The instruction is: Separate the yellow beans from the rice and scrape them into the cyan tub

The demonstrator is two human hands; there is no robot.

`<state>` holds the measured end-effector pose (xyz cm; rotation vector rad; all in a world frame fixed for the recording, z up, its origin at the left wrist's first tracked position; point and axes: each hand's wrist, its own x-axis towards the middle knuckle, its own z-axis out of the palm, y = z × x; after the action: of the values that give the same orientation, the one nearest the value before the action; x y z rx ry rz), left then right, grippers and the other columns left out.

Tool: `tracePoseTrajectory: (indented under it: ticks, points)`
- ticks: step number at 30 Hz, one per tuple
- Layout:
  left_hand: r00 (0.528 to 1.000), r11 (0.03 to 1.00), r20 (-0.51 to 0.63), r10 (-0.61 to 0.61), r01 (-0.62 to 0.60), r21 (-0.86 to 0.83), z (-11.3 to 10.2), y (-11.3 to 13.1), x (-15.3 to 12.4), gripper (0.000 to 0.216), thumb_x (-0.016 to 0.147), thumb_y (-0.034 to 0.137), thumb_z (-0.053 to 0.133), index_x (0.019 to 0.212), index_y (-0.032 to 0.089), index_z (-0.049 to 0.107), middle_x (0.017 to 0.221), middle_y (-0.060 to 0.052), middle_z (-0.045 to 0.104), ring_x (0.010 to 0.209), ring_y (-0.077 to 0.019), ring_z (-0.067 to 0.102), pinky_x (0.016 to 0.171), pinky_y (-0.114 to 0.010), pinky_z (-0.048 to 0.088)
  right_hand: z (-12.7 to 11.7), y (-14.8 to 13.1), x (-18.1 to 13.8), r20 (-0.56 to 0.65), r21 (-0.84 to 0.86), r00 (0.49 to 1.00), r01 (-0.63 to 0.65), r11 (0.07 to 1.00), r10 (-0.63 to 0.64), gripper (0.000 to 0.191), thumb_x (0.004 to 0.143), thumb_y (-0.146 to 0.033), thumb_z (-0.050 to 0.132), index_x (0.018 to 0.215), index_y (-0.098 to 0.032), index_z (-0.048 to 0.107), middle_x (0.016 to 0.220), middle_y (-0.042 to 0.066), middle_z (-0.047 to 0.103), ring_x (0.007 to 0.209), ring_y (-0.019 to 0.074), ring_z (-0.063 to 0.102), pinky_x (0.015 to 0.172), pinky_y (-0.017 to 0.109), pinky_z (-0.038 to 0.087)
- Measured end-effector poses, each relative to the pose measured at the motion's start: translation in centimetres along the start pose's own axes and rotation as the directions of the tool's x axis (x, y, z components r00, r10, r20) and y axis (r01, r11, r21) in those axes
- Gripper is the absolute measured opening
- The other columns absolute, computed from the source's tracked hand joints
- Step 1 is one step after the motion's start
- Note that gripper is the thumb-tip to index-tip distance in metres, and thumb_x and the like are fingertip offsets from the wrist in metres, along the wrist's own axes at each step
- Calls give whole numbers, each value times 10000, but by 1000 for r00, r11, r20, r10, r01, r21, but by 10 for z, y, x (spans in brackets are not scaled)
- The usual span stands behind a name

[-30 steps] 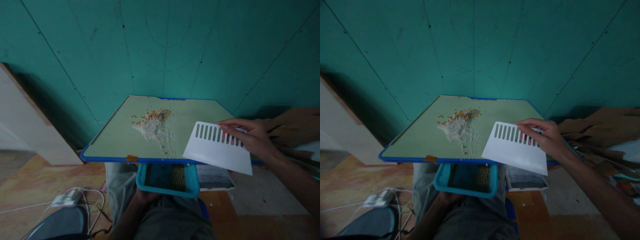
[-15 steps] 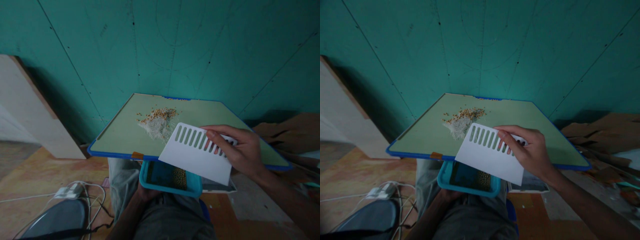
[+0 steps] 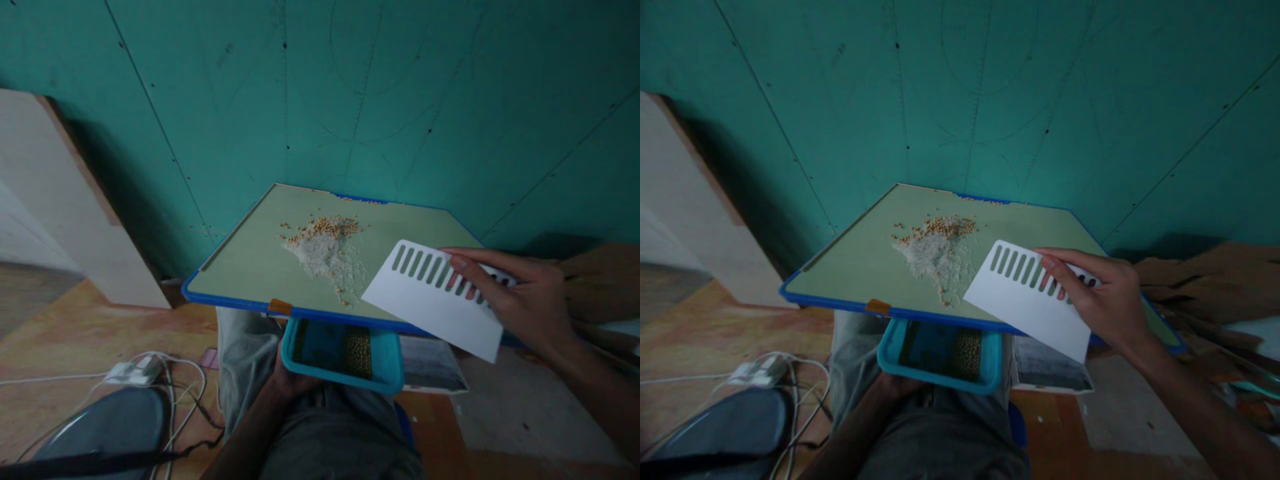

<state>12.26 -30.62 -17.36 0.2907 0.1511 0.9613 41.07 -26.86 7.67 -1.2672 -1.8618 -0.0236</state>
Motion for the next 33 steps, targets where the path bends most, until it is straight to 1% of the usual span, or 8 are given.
tracePoseTrajectory:
  ticks: [5, 9, 12, 16, 23, 26, 30, 33]
  points:
    - [995, 1000, -95, -26, 27, 5, 9, 2, 1, 337, 900, 394, 546, 980, 219, 823, 1227, -70, 772, 1392, -339, 532, 1184, -515, 371, 6, -9, -8, -51, 9, 999, 16, 1000, -16, 172, 903, -321, 697, 978, -243, 830, 734, -19, 778, 513, 100, 642, 468, 190, 461]
    - [992, 998, -126, -28, 21, -56, 7, 1, 0, 374, 879, 408, 595, 1064, 160, 804, 1257, -142, 751, 1383, -357, 538, 1191, -544, 357, 12, -14, -14, -21, 71, 1000, 17, 997, -15, 170, 907, -315, 698, 993, -251, 830, 731, -23, 775, 495, 89, 615, 472, 192, 453]
    - [988, 997, -153, -21, 8, -81, 7, 1, -1, 338, 869, 385, 623, 1028, 152, 809, 1208, -141, 771, 1374, -347, 547, 1196, -525, 357, 14, -13, -12, -8, 77, 1000, 11, 997, -11, 170, 905, -309, 701, 982, -237, 834, 704, -19, 767, 471, 86, 594, 461, 196, 445]
    - [991, 998, -130, -18, 9, -63, 10, 2, -1, 250, 837, 346, 649, 911, 172, 814, 1195, -113, 780, 1369, -343, 552, 1189, -517, 371, 13, -8, -5, -13, 22, 999, 52, 998, -52, 169, 898, -267, 701, 980, -198, 831, 707, -2, 771, 489, 98, 627, 464, 191, 457]
    - [1000, 998, 0, -8, 8, -57, 2, 0, 0, 279, 845, 377, 644, 940, 179, 816, 1323, -123, 721, 1432, -347, 486, 1220, -537, 323, 20, -8, -1, -26, 29, 999, 43, 999, -42, 173, 910, -276, 699, 998, -199, 826, 703, -5, 768, 496, 98, 636, 475, 183, 468]
    - [1000, 999, -25, 2, -3, -48, 0, -1, 0, 274, 820, 369, 680, 960, 176, 816, 1276, -108, 748, 1407, -336, 517, 1212, -498, 350, 22, -11, -1, -19, 40, 999, 49, 998, -48, 177, 920, -281, 689, 1006, -199, 821, 720, -1, 774, 513, 103, 647, 487, 193, 476]
    - [999, 999, -37, -3, 1, -44, 1, 0, 0, 229, 767, 358, 741, 873, 171, 818, 1225, -106, 770, 1380, -340, 544, 1203, -469, 366, 22, -13, 0, 13, 45, 997, 76, 996, -76, 175, 928, -294, 681, 1018, -226, 815, 724, -6, 775, 494, 107, 635, 471, 213, 467]
    - [999, 999, -43, -15, 13, -51, 3, 1, 1, 283, 807, 396, 705, 955, 184, 818, 1202, -107, 778, 1393, -341, 527, 1202, -500, 362, 23, -14, 0, 37, 59, 996, 78, 995, -80, 168, 937, -319, 676, 1028, -270, 808, 735, -17, 777, 490, 111, 632, 468, 226, 469]
